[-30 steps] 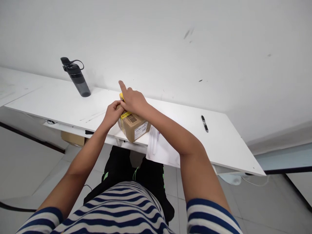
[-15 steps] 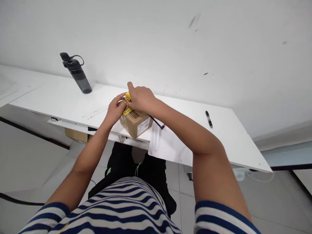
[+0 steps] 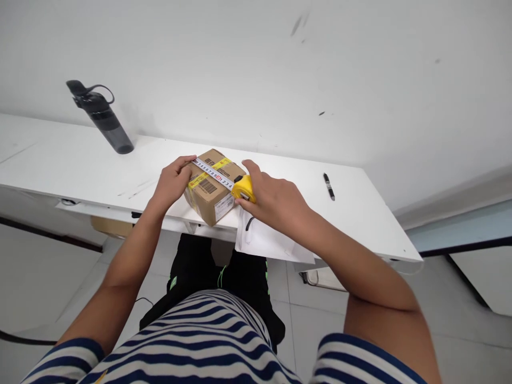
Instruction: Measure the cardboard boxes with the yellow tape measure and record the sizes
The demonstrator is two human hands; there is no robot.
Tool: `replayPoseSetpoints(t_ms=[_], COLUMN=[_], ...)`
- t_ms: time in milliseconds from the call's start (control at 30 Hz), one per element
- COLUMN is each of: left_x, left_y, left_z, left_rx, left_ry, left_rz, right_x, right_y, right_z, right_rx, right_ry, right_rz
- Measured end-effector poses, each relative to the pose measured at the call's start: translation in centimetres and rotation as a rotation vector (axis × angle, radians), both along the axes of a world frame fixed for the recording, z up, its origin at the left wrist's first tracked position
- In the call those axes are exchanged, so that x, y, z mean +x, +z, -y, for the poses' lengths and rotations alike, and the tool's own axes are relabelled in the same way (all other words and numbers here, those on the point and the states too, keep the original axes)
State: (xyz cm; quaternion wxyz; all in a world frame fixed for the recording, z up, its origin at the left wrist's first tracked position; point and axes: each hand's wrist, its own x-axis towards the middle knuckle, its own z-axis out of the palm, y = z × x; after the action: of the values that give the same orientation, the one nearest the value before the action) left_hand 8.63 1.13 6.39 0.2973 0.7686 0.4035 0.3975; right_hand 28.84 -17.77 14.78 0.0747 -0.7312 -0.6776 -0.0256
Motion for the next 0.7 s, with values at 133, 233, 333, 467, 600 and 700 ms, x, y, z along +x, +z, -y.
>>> replayPoseSetpoints(t_ms=[133,233,333,467,600,700], left_x=[0.1,0.1,0.0,-0.2,-0.4,-0.5], left_y=[-0.1,-0.2,-0.3,-0.3,-0.7,-0.9], left_z=[-0.3,-0.6,-0.8,-0.7,-0.4,-0.5], left_rx=[0.01,0.013,-0.002,0.013,0.061,0.077], left_ry=[-0.015,-0.028,-0.028,-0.027,-0.003,0.0], left_rz=[0.05,0.084,0.091,0.066,0.073,0.091], right_x=[0.3,0.3,0.1,-0.4,-1.2,-2.4], right_y=[-0.7,-1.0,-0.9,-0.4,-0.6,-1.1], right_z=[-0.9,-1.8,-2.6,-4.1,-7.9,-11.9], right_rx=[0.014,0.074,0.135,0.14,0.166,0.196], right_ry=[-0.026,0.004,0.042,0.055,0.125,0.213], right_rz=[-0.092,-0.138,-0.171,-0.205,-0.245,-0.268])
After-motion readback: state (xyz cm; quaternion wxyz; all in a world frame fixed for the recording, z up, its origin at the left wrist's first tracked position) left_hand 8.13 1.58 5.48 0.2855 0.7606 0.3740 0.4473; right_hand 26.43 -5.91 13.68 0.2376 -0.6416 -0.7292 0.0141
